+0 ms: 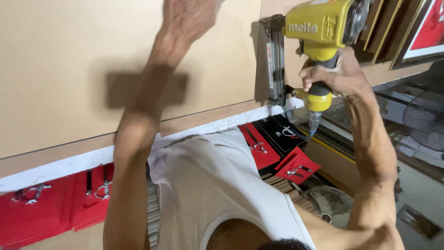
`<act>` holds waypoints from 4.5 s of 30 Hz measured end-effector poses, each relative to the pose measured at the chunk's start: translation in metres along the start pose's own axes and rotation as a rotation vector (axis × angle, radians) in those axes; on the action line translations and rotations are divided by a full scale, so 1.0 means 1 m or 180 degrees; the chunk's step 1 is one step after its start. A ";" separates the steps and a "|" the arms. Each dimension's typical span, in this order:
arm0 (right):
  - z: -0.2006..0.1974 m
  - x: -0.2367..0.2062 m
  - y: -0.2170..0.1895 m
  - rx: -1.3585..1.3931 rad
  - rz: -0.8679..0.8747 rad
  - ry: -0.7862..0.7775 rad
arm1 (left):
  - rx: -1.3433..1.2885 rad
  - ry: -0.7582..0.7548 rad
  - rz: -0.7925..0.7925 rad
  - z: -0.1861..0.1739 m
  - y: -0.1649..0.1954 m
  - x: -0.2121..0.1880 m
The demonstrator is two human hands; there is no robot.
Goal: The person handles a framed shadow-box display containing a decorative sword and scabbard on a red backing board, staples the frame assembly with a pneumatic nail gun, wipes the glass with a cloth, and presses and aligns the backing board into the frame.
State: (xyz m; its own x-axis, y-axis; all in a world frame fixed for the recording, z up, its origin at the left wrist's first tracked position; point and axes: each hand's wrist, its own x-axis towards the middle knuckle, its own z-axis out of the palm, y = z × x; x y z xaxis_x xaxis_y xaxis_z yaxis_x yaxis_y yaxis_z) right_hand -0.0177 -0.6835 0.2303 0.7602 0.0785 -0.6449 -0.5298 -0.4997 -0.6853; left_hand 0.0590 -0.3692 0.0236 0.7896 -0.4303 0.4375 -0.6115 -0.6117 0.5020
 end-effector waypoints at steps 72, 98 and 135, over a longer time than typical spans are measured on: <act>0.348 0.137 -0.264 0.0155 -0.0114 -0.0490 | -0.1180 0.0945 -0.1125 -0.202 -0.252 -0.170; 0.372 0.122 -0.291 -0.0245 -0.0118 -0.0307 | -0.0743 0.0532 -0.1195 -0.243 -0.250 -0.177; 0.430 0.099 -0.311 -0.1237 -0.0398 -0.1457 | -0.1277 0.1460 -0.2379 -0.254 -0.154 -0.279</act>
State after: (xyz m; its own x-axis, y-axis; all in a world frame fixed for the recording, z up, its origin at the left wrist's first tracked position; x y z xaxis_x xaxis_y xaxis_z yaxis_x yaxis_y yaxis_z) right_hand 0.0607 -0.1496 0.2340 0.5233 0.4765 -0.7065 -0.2055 -0.7340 -0.6473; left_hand -0.0807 0.0133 0.0136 0.9373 0.3316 0.1078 0.0017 -0.3133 0.9497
